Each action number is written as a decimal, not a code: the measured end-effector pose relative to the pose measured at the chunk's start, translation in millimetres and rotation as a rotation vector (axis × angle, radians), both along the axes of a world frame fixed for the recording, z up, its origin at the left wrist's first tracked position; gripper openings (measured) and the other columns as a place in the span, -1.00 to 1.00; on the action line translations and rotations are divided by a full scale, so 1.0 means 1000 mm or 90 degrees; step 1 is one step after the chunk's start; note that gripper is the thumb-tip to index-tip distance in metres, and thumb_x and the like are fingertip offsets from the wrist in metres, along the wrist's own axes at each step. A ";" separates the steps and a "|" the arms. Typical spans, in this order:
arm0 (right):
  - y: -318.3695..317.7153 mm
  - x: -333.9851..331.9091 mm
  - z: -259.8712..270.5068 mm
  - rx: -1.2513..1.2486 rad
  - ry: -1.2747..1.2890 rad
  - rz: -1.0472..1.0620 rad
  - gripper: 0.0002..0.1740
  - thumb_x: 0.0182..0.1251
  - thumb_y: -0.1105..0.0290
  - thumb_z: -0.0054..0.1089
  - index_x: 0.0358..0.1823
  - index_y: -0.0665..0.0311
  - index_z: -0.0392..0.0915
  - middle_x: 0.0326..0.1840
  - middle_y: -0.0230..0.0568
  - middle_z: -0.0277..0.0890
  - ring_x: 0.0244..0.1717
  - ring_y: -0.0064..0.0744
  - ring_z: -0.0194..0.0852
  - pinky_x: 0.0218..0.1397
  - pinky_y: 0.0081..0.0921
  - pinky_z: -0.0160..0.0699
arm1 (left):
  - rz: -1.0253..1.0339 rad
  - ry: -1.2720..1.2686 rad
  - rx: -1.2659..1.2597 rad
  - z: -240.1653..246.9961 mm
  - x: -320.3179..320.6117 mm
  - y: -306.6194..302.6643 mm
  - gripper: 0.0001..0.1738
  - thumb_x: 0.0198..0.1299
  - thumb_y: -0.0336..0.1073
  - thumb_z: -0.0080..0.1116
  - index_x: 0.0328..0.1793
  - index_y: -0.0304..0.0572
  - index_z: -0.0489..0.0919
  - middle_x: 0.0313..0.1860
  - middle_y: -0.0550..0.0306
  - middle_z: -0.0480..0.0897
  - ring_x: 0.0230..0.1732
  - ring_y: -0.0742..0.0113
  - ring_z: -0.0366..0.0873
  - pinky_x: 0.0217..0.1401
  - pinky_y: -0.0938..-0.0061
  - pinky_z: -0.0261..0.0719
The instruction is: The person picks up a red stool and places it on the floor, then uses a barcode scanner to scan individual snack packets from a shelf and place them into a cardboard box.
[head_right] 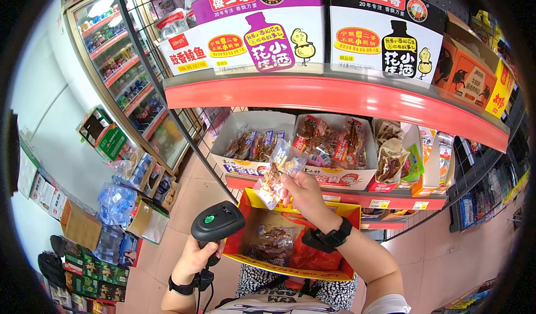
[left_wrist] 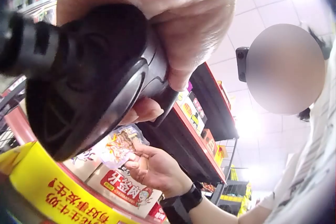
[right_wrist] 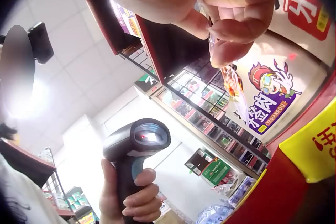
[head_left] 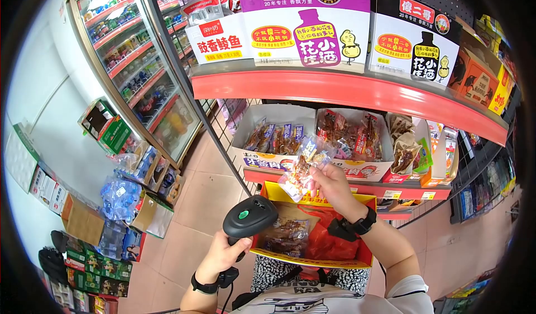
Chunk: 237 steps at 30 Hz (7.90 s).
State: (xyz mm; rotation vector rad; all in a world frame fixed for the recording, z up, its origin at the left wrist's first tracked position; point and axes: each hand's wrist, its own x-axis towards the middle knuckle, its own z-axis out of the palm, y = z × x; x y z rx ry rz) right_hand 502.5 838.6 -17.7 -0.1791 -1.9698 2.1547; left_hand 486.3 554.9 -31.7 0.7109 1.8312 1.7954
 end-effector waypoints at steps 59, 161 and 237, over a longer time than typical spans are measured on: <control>-0.028 0.002 -0.061 0.171 -0.331 0.483 -0.69 0.40 0.37 -0.29 0.05 0.32 0.35 -0.34 -0.22 0.50 -0.38 -0.48 0.50 -0.36 -0.53 0.51 | 0.060 -0.059 -0.005 0.002 -0.002 -0.012 -0.78 0.12 -0.29 0.19 -0.21 -0.28 0.48 -0.51 0.25 0.51 -0.50 0.55 0.43 -0.41 0.62 0.42; -0.033 -0.019 -0.039 0.176 0.064 -0.002 -0.90 0.15 0.54 0.02 -0.49 0.40 0.35 -0.63 -0.26 0.43 -0.58 -0.64 0.35 -0.52 -0.61 0.28 | 0.066 -0.014 -0.087 -0.010 0.002 -0.019 -0.69 0.16 -0.18 0.14 -0.12 -0.29 0.46 -0.45 0.18 0.52 -0.47 0.49 0.46 -0.41 0.60 0.45; -0.031 -0.020 -0.044 0.138 -0.005 0.009 -0.90 0.20 0.53 -0.01 -0.47 0.39 0.36 -0.59 -0.25 0.49 -0.56 -0.60 0.44 -0.48 -0.60 0.36 | 0.053 -0.047 -0.013 -0.008 0.002 -0.017 -0.55 0.15 -0.04 0.14 -0.07 -0.31 0.45 -0.49 0.19 0.49 -0.51 0.51 0.40 -0.45 0.61 0.40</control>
